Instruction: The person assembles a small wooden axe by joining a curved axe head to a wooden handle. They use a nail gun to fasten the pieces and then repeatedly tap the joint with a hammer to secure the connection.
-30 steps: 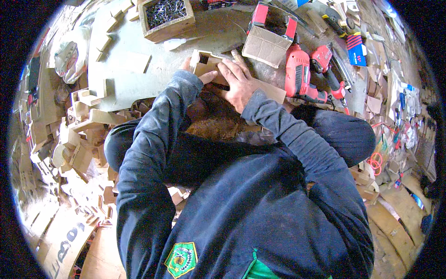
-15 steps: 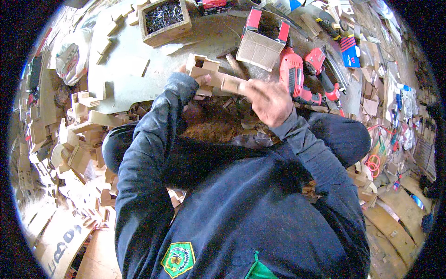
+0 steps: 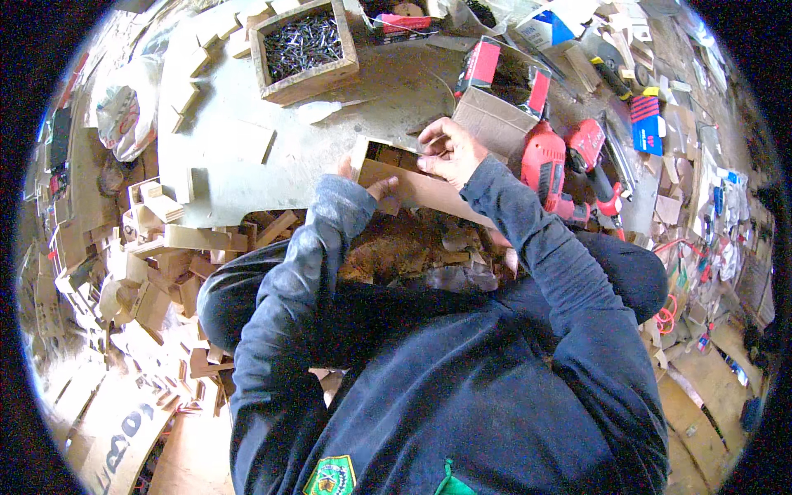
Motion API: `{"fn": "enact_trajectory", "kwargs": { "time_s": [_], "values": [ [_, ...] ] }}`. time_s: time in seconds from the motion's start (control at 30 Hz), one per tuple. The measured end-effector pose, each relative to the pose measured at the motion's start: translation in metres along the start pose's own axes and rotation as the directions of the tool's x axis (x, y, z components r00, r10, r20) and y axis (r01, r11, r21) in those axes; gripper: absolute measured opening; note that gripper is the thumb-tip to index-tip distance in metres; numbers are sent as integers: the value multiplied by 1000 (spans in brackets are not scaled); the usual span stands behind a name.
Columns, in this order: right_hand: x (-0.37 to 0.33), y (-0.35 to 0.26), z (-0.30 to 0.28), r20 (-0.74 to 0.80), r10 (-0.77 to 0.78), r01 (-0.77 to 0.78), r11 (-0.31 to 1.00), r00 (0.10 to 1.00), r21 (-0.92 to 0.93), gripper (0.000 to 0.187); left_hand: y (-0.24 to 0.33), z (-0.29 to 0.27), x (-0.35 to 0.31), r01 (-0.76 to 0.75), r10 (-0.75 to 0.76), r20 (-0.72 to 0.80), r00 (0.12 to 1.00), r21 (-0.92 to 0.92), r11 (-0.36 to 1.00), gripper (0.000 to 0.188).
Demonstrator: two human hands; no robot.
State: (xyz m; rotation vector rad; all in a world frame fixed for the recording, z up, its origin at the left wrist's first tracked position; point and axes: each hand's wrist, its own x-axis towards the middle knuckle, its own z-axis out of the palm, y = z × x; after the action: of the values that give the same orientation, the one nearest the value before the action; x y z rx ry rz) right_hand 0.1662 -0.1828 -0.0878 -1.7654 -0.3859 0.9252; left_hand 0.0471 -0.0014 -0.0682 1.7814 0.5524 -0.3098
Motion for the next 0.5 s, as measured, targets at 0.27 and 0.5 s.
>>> {"fn": "enact_trajectory", "kwargs": {
  "time_s": [0.27,0.5],
  "values": [
    [20,13,14,31,-35,35,999,999,-9,29,-12,1,2,-13,17,-56,998,59,998,48],
    [-15,-38,2,-47,-434,364,806,900,-467,29,-6,-5,-1,280,-280,11,960,-46,959,58]
  ]
}}
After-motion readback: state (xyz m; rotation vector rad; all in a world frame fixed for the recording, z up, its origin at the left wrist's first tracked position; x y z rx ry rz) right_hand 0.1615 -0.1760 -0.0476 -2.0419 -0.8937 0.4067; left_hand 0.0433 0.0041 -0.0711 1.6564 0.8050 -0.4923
